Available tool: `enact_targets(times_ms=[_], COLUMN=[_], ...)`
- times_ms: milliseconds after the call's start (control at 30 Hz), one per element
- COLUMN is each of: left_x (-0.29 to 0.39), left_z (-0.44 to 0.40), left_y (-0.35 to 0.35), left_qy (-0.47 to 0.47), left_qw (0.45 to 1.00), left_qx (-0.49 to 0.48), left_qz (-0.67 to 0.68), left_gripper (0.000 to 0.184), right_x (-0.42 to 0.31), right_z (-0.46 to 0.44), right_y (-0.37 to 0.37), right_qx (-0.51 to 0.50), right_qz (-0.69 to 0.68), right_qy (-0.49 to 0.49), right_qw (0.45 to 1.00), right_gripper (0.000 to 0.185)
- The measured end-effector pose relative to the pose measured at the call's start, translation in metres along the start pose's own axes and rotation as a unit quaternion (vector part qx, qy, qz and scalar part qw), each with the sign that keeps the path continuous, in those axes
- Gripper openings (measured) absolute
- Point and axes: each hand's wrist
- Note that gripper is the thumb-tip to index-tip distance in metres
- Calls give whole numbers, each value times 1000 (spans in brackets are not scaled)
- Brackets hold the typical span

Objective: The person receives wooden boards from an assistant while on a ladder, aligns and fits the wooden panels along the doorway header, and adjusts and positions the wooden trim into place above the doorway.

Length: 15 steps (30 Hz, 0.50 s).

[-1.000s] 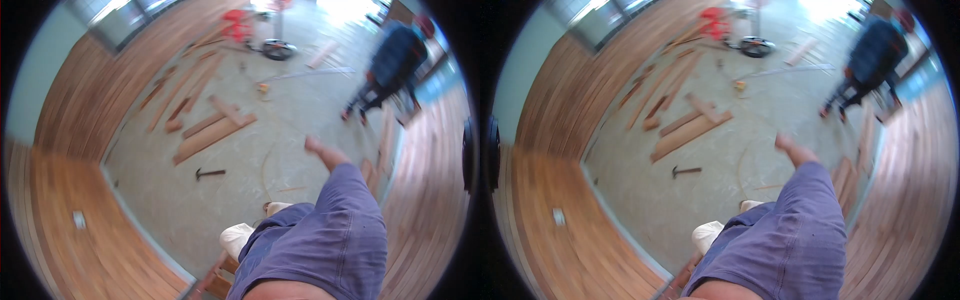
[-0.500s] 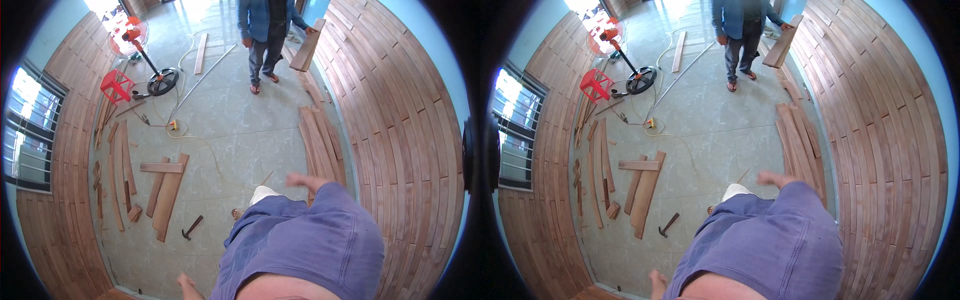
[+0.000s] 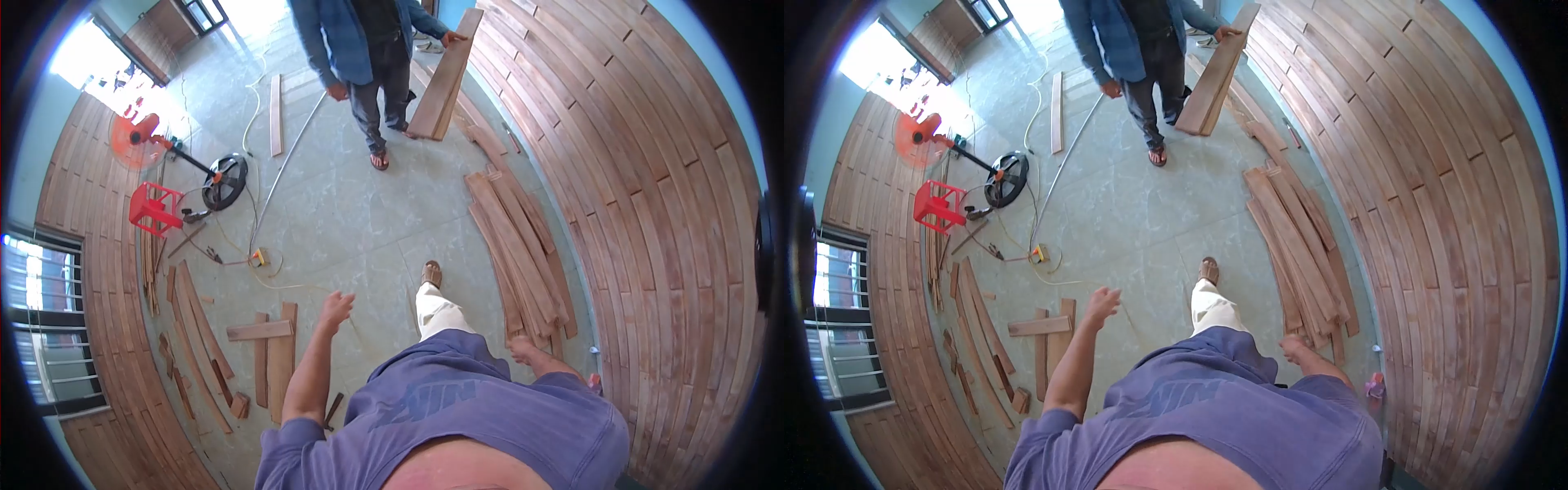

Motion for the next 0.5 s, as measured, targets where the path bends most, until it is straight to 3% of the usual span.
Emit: enact_targets(times_ms=[33, 67, 100, 133, 167, 233, 267, 300, 333, 367, 433, 467, 500], left_x=[31, 62, 88, 115, 150, 218, 239, 257, 278, 307, 362, 387, 413], left_z=[-24, -54, -78, -97, -120, -146, -166, -188, -210, -227, -250, -262, -276], left_y=[-20, -40, -54, -67, -81, -98, -106, -115, -123, -130, -145, -151, -158], left_qy=[-31, -24, -12, -25, -49, -160, -162, -218, -277, -284, -296, -305, -272], left_qw=[999, 998, 997, 994, 990, 962, 961, 940, 910, 909, 907, 906, 907], left_qx=[-16, -42, -68, -70, -71, -11, -16, 46, 109, 108, 82, 77, 58], left_qz=[-24, -31, -42, -78, -111, -220, -222, -259, -289, -286, -287, -284, -316], left_gripper=[32, 33, 34, 36, 38, 44, 44, 50, 57, 57, 81, 81, 87], right_x=[-48, -78, -117, -155, -198, -264, -297, -325, -351, -379, -423, -438, -453], right_z=[14, -9, -13, -17, 3, -3, 2, 15, 33, 54, 63, 64, 62], right_y=[-14, -18, -15, -15, -17, -15, -13, -13, -15, -15, -22, -29, -35], right_qx=[7, -2, 76, 54, 50, 42, 51, 61, 67, 57, 55, 38, 22], right_qz=[49, -43, 90, 65, -54, -102, -96, -89, -92, -115, -142, -177, -212], right_qy=[54, 85, 151, 140, 163, 255, 277, 299, 301, 320, 340, 343, 348], right_qw=[997, 995, 982, 986, 984, 961, 955, 948, 947, 939, 928, 922, 913], right_gripper=[20, 15, 17, 10, 29, 45, 46, 48, 48, 46, 43, 40, 36])
Point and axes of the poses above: each hand's wrist, its own z-axis away from the middle knuckle, its own y-axis out of the back of the hand, x = y × z
